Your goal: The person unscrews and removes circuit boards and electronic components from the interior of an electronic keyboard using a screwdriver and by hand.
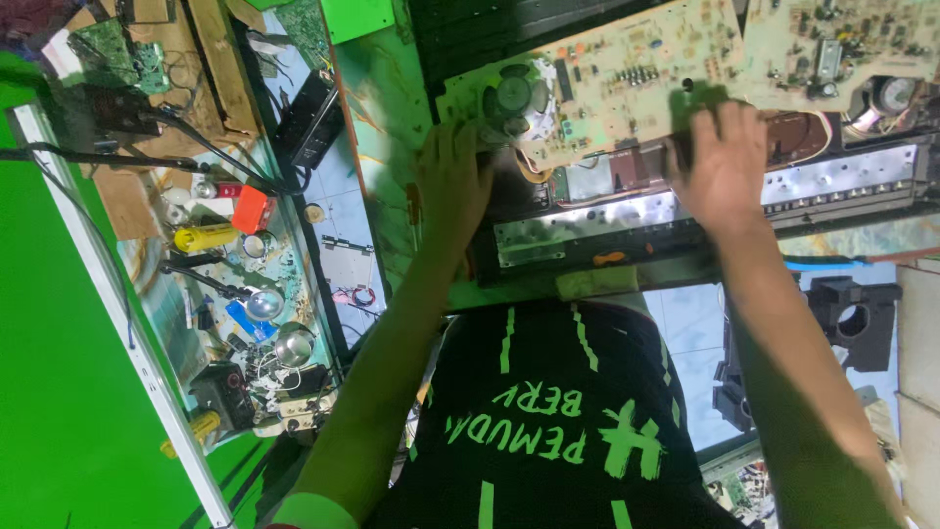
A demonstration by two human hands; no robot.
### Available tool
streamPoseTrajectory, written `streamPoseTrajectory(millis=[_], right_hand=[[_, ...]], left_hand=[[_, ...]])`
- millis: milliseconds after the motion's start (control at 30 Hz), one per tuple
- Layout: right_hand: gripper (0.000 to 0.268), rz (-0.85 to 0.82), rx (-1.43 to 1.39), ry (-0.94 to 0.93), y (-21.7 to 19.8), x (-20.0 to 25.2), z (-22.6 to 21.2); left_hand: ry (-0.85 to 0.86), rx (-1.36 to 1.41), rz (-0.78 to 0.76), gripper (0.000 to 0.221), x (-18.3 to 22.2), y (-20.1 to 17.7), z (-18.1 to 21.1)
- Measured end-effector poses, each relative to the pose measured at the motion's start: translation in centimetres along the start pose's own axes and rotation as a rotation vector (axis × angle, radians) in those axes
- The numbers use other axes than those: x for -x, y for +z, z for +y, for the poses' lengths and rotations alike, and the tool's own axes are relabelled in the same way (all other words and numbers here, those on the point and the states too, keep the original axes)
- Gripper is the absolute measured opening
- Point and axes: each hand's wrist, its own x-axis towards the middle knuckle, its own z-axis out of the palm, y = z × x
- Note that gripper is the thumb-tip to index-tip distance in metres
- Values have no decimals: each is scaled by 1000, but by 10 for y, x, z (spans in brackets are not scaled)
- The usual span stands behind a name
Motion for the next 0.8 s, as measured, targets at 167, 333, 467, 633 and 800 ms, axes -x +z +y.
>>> streamPoseTrajectory(millis=[167, 333, 467, 633, 800], right_hand=[[29, -50, -19, -158, 4, -19, 21], [27, 8, -99, -276, 1, -22, 41], [25, 16, -136, -297, 3, -18, 45], [24, 30, -156, -294, 5, -20, 43], [28, 44, -213, -227, 4, -13, 36]], left_hand=[[51, -45, -103, 52, -17, 0, -10], [60, 135, -42, 42, -15, -7, -9], [-7, 99, -88, 39, -9, 0, -8], [4, -15, -83, 35, -8, 8, -9], [-45, 92, -76, 40, -8, -4, 2]])
